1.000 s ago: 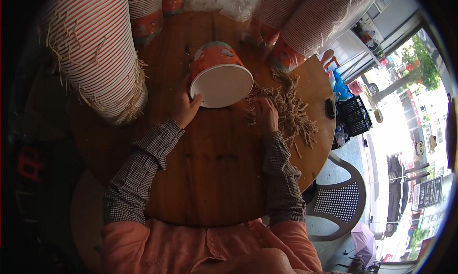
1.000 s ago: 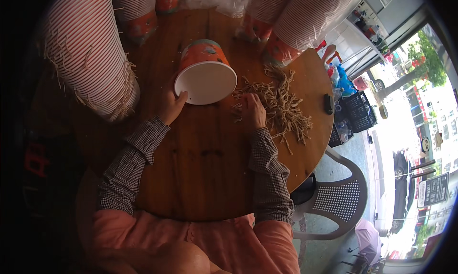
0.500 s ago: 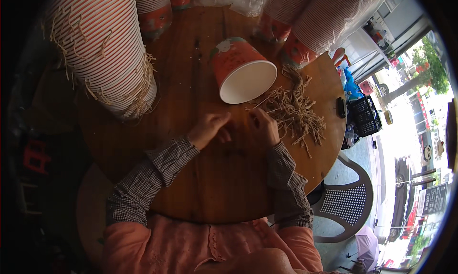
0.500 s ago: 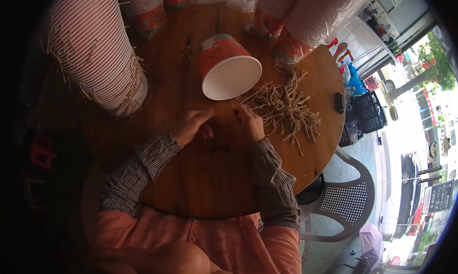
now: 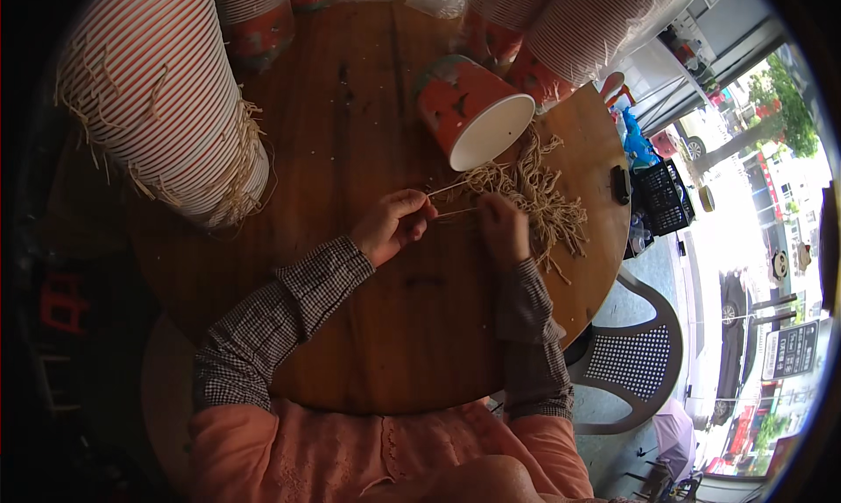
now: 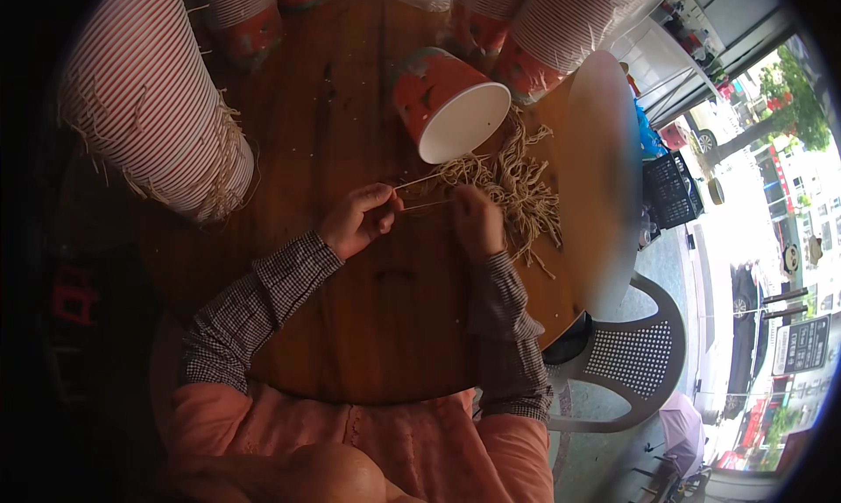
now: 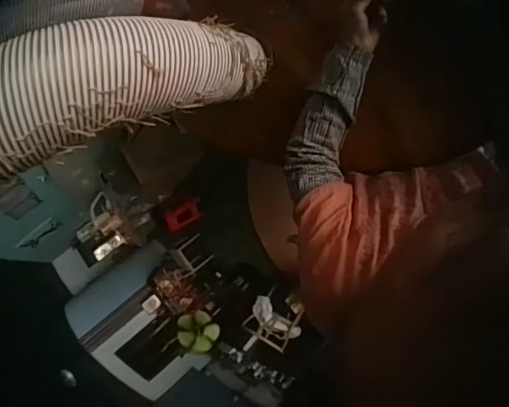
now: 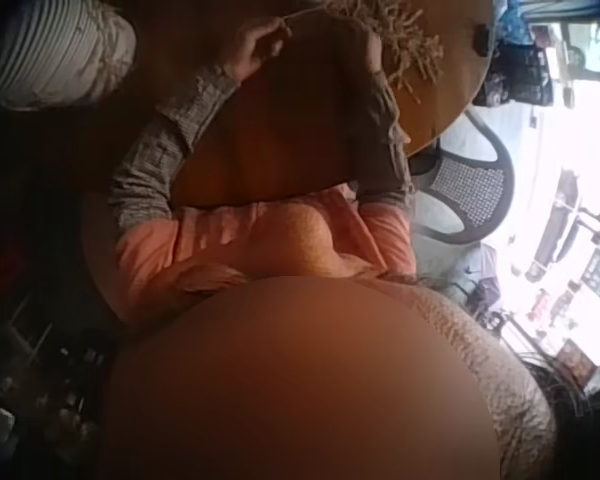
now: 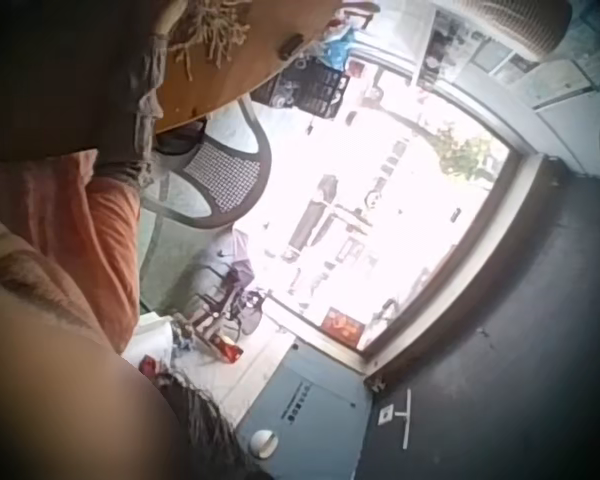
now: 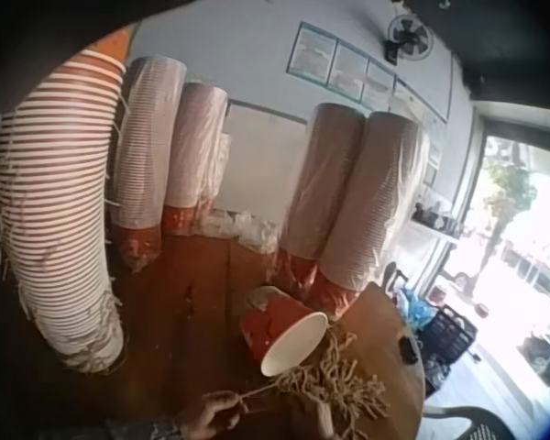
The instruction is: Packing stacks of paper cups into plastic bags and sealing them with rubber bands.
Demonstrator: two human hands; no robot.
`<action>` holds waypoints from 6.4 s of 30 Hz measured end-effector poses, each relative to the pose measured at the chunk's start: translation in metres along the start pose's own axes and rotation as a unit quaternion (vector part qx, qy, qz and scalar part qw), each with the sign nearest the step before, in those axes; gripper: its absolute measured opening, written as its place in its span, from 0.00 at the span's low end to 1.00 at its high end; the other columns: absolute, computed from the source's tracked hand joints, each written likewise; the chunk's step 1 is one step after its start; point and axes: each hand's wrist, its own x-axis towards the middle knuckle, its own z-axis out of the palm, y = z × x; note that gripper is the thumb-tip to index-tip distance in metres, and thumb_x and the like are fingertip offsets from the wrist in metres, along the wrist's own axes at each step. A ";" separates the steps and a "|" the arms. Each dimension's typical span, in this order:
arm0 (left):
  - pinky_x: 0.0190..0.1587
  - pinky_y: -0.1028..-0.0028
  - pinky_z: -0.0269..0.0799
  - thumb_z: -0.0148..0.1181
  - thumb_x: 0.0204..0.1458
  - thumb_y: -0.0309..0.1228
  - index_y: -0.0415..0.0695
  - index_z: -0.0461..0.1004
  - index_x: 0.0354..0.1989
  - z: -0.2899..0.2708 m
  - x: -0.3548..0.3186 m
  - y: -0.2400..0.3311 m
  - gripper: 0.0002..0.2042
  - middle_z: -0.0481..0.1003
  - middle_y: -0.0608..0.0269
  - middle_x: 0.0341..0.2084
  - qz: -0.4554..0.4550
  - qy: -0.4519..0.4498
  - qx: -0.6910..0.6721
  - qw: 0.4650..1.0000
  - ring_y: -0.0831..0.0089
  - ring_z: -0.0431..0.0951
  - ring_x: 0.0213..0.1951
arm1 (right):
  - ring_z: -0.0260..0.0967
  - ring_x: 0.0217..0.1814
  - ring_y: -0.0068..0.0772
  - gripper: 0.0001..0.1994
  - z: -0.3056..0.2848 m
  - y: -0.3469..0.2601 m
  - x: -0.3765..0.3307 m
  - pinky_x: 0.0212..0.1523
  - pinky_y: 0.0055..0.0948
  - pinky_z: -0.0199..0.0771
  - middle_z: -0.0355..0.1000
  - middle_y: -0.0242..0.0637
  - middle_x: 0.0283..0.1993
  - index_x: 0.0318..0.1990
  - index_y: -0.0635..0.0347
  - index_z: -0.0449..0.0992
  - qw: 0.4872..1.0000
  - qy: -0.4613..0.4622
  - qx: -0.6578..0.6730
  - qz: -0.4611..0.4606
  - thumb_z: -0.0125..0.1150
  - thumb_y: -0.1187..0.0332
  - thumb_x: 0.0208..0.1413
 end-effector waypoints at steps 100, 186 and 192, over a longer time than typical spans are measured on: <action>0.33 0.66 0.74 0.57 0.50 0.26 0.37 0.71 0.40 -0.003 -0.052 -0.009 0.10 0.73 0.51 0.30 0.396 0.119 0.598 0.687 0.55 0.77 0.31 | 0.60 0.63 0.35 0.04 0.021 -0.091 -0.029 0.61 0.32 0.61 0.58 0.45 0.63 0.39 0.67 0.72 0.812 -0.037 0.575 0.093 0.54 0.76 0.58; 0.34 0.79 0.72 0.53 0.58 0.25 0.38 0.70 0.39 0.010 -0.061 0.009 0.05 0.73 0.64 0.28 0.208 -0.070 0.390 0.894 0.79 0.74 0.30 | 0.74 0.37 0.30 0.07 0.016 -0.098 -0.028 0.35 0.26 0.74 0.74 0.38 0.36 0.40 0.62 0.71 0.971 -0.001 0.238 -0.018 0.58 0.76 0.54; 0.34 0.79 0.70 0.53 0.58 0.25 0.40 0.68 0.38 0.008 -0.060 0.020 0.04 0.72 0.64 0.27 0.204 -0.129 0.233 0.942 0.79 0.72 0.30 | 0.72 0.42 0.22 0.04 0.020 -0.086 -0.027 0.41 0.22 0.73 0.75 0.37 0.39 0.38 0.64 0.70 0.901 -0.090 0.424 0.028 0.55 0.78 0.55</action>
